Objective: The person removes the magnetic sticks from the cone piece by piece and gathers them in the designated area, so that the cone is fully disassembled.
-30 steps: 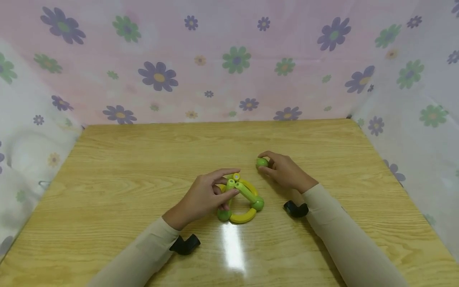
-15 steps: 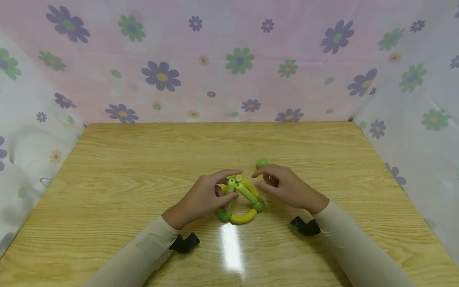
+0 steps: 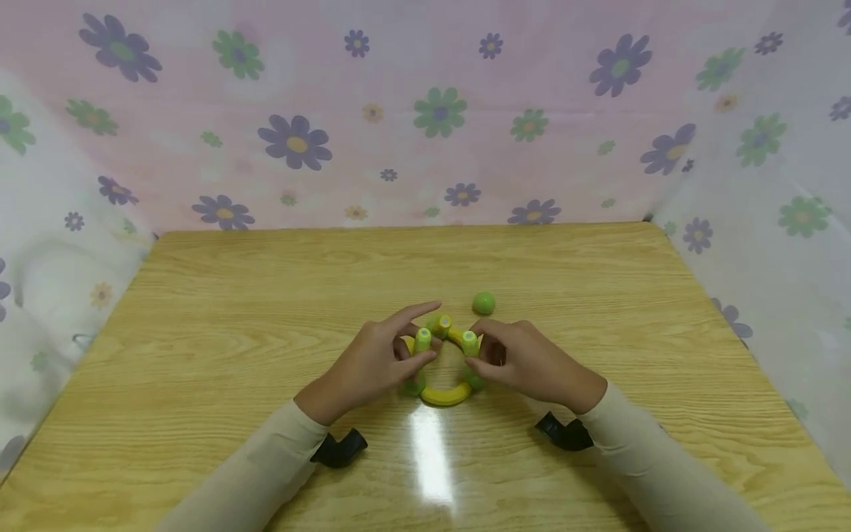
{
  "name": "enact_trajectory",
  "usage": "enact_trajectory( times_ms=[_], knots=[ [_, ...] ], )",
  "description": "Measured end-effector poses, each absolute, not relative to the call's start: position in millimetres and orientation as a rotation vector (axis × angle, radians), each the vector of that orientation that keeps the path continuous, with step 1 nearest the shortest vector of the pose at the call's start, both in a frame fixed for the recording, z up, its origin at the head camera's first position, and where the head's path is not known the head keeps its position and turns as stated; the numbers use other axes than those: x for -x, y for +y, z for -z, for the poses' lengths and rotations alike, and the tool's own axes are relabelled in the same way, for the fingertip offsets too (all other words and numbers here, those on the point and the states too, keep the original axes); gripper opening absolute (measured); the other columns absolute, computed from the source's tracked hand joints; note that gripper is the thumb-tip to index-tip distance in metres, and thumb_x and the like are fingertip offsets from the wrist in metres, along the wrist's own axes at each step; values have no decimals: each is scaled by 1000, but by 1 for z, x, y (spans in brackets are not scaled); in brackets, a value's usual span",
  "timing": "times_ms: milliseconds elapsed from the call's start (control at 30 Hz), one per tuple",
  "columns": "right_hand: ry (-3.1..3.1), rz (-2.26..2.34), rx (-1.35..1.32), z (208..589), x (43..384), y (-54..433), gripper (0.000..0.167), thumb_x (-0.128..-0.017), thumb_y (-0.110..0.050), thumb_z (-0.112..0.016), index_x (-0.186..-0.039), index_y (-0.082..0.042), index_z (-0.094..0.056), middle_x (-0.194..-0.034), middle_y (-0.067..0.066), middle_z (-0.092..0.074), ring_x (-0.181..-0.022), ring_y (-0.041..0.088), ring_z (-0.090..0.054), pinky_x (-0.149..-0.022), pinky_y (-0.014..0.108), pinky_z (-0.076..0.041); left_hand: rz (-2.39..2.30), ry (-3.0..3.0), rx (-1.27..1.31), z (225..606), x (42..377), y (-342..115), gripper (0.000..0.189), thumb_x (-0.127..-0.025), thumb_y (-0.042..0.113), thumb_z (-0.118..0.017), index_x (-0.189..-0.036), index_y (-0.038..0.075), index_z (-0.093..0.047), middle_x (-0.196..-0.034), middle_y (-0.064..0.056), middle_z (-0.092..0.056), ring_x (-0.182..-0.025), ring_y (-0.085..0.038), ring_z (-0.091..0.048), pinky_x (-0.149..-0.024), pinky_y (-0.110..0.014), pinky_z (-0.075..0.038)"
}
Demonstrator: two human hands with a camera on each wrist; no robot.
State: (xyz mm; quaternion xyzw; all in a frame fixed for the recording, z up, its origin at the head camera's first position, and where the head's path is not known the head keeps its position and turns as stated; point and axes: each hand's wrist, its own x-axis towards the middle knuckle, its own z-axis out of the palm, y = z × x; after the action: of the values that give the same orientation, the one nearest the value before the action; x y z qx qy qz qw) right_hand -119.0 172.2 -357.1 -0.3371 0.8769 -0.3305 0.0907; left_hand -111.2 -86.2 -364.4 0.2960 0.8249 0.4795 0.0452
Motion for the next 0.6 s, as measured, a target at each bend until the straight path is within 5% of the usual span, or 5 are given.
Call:
enact_trajectory(
  times_ms=[167, 367, 600],
  knots=[
    [2593, 996, 969, 353, 121, 186, 17, -91, -9, -70, -98, -15, -56, -69, -9, -61, -59, 3, -55, -57, 23, -50, -1397, 2619, -925, 362, 115, -93, 65, -93, 11, -72, -151, 21, -44, -103, -8, -74, -55, -4, -62, -55, -22, -53],
    [2542, 967, 865, 357, 121, 200, 19, -91, -5, -67, -93, -17, -52, -80, -5, -68, -59, 3, -51, -57, 22, -49, -1306, 2667, -1001, 362, 118, -108, 45, -94, 9, -69, -137, 15, -59, -97, 0, -74, -55, 0, -52, -55, -22, -50],
    [2572, 878, 879, 365, 121, 208, 16, -92, -15, -72, -94, -21, -57, -80, -12, -64, -66, 2, -53, -61, 22, -48, -1195, 2677, -970, 361, 118, -126, 29, -94, 10, -69, -122, 16, -68, -94, 7, -73, -58, -1, -53, -60, -23, -52]
  ],
)
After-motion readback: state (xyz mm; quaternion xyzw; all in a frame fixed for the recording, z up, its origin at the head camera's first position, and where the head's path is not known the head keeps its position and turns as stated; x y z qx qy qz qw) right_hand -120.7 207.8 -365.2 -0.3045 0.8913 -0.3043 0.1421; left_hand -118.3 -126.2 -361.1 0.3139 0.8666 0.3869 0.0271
